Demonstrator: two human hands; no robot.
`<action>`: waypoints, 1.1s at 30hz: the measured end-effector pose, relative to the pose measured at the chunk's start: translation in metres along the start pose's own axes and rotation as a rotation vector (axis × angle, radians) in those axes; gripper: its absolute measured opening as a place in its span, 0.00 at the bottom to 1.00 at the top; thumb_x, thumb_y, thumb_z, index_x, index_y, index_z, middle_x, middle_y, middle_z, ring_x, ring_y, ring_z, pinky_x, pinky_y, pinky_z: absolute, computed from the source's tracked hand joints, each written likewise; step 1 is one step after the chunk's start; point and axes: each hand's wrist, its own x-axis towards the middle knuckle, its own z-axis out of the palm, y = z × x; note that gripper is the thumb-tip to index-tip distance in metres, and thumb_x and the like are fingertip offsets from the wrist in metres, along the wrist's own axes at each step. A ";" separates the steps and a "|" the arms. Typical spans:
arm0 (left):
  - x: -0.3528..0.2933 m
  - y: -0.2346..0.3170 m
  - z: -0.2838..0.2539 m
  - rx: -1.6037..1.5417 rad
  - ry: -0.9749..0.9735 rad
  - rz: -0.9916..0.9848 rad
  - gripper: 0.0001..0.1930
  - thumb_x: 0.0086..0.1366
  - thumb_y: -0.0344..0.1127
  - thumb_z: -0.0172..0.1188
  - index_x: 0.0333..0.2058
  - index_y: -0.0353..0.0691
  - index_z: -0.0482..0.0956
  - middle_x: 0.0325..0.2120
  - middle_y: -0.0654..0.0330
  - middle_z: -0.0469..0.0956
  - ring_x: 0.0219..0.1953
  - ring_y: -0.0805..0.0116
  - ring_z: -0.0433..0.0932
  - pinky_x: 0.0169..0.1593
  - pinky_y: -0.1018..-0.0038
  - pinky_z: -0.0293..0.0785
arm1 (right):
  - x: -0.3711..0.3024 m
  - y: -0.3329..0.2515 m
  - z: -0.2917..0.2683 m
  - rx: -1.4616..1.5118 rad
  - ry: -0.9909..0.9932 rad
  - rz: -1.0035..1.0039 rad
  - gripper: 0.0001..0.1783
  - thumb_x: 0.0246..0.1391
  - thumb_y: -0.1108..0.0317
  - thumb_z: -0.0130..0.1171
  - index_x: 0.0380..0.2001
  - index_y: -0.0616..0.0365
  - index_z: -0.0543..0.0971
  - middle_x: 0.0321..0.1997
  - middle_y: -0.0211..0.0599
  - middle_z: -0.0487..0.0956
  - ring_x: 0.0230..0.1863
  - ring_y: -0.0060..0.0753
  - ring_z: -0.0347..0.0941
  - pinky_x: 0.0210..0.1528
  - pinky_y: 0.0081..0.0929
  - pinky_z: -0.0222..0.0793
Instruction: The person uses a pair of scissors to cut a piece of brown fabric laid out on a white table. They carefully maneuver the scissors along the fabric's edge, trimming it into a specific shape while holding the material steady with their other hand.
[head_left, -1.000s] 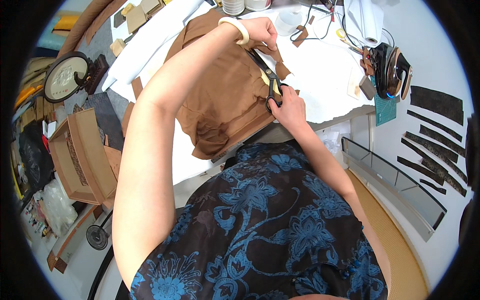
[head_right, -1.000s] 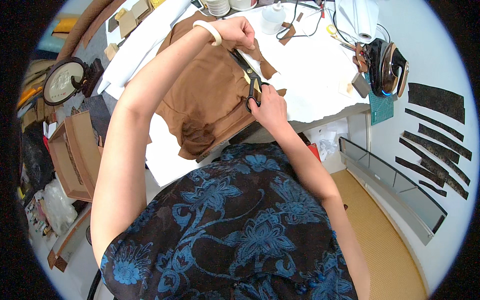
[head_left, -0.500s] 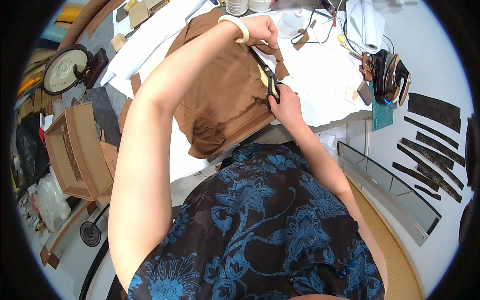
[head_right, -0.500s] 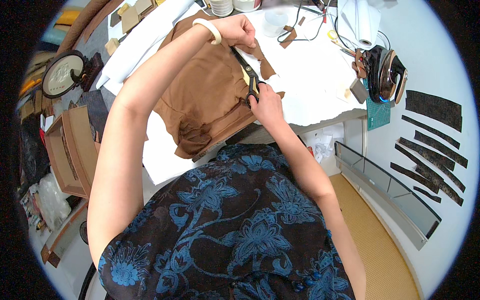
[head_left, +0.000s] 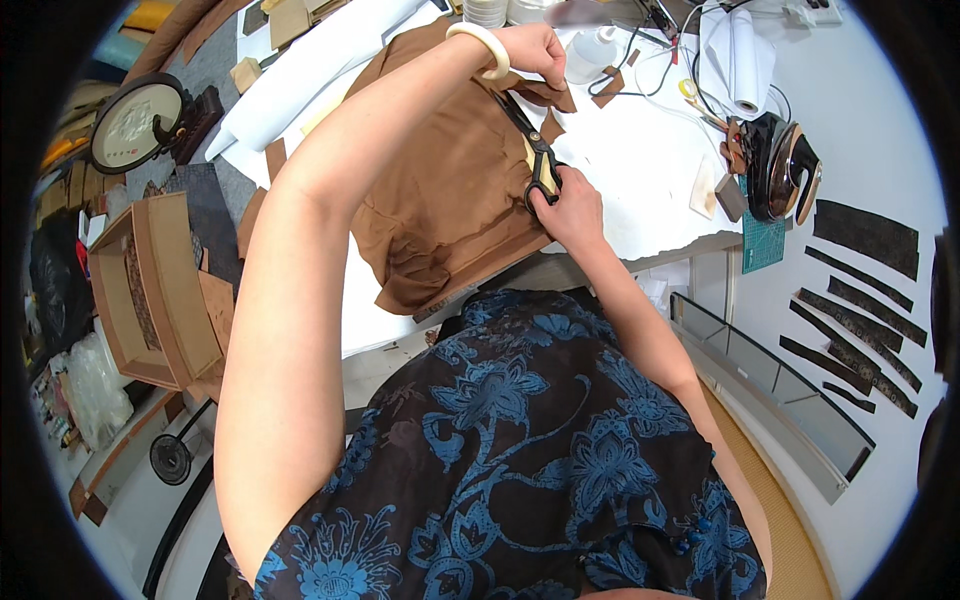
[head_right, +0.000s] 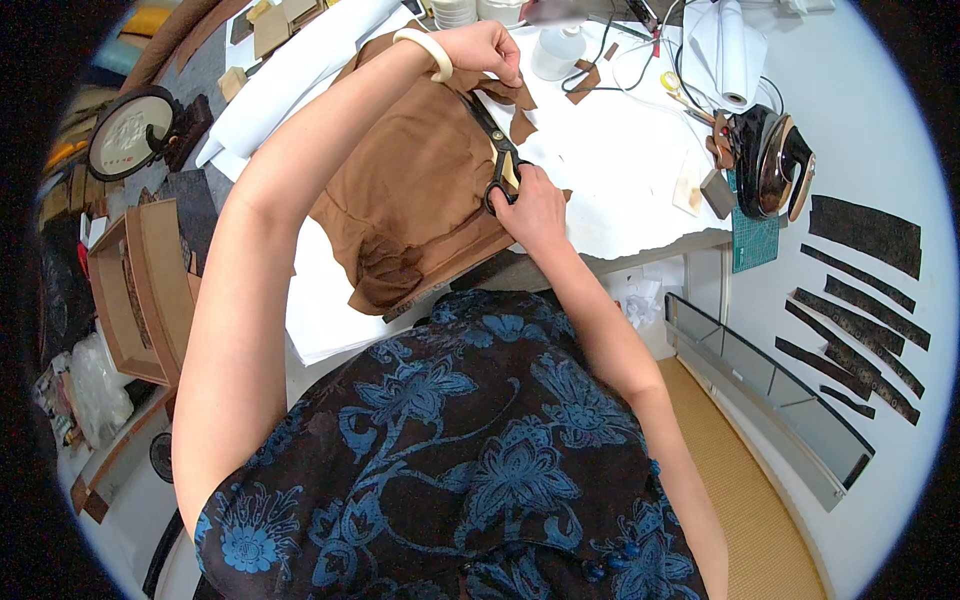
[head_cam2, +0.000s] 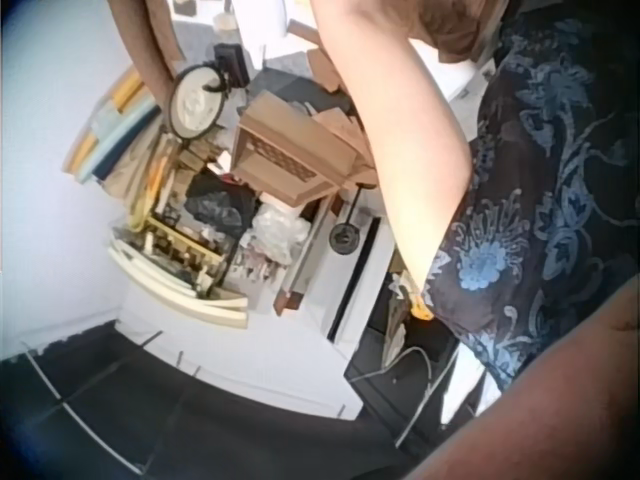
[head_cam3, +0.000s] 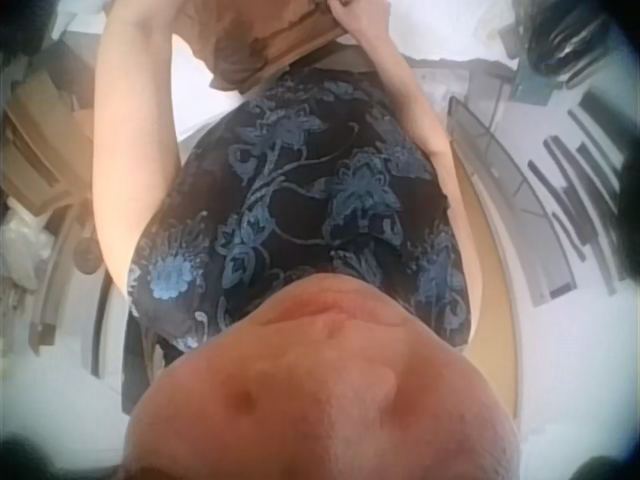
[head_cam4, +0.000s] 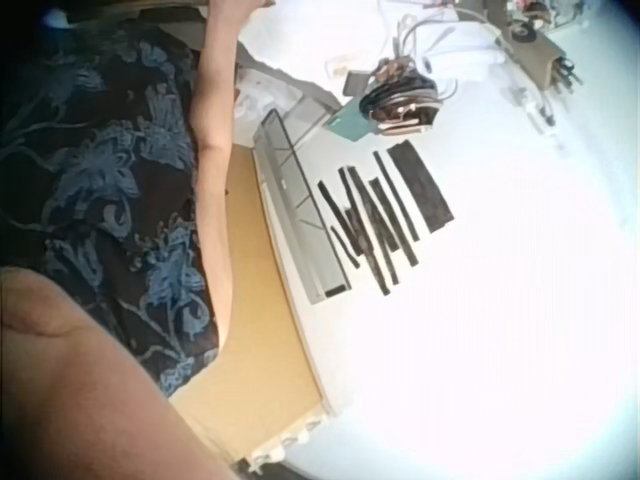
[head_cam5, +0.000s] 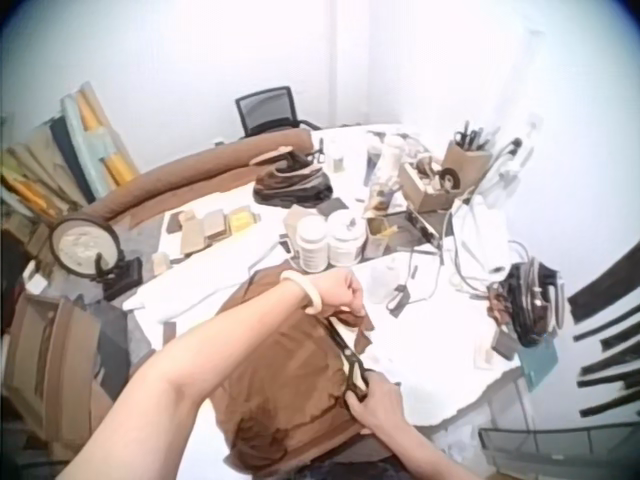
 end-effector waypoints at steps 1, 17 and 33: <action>-0.001 0.002 0.000 0.005 0.001 -0.003 0.08 0.62 0.29 0.71 0.25 0.34 0.85 0.23 0.67 0.83 0.29 0.79 0.78 0.45 0.77 0.76 | 0.001 0.000 0.000 -0.001 -0.006 0.004 0.28 0.50 0.57 0.70 0.46 0.70 0.80 0.39 0.51 0.83 0.36 0.50 0.82 0.42 0.43 0.79; -0.002 0.007 -0.003 0.011 0.047 0.022 0.08 0.62 0.30 0.71 0.25 0.35 0.85 0.25 0.66 0.84 0.32 0.78 0.80 0.53 0.76 0.74 | 0.013 -0.001 0.007 -0.041 -0.089 -0.007 0.21 0.54 0.64 0.68 0.46 0.66 0.76 0.43 0.52 0.79 0.41 0.59 0.80 0.43 0.49 0.78; -0.006 0.006 -0.019 -0.034 0.117 0.042 0.06 0.58 0.34 0.71 0.25 0.41 0.87 0.24 0.69 0.82 0.33 0.76 0.76 0.54 0.73 0.70 | 0.041 0.020 0.001 -0.021 -0.097 -0.108 0.24 0.52 0.58 0.71 0.45 0.65 0.78 0.44 0.48 0.81 0.41 0.55 0.81 0.43 0.46 0.78</action>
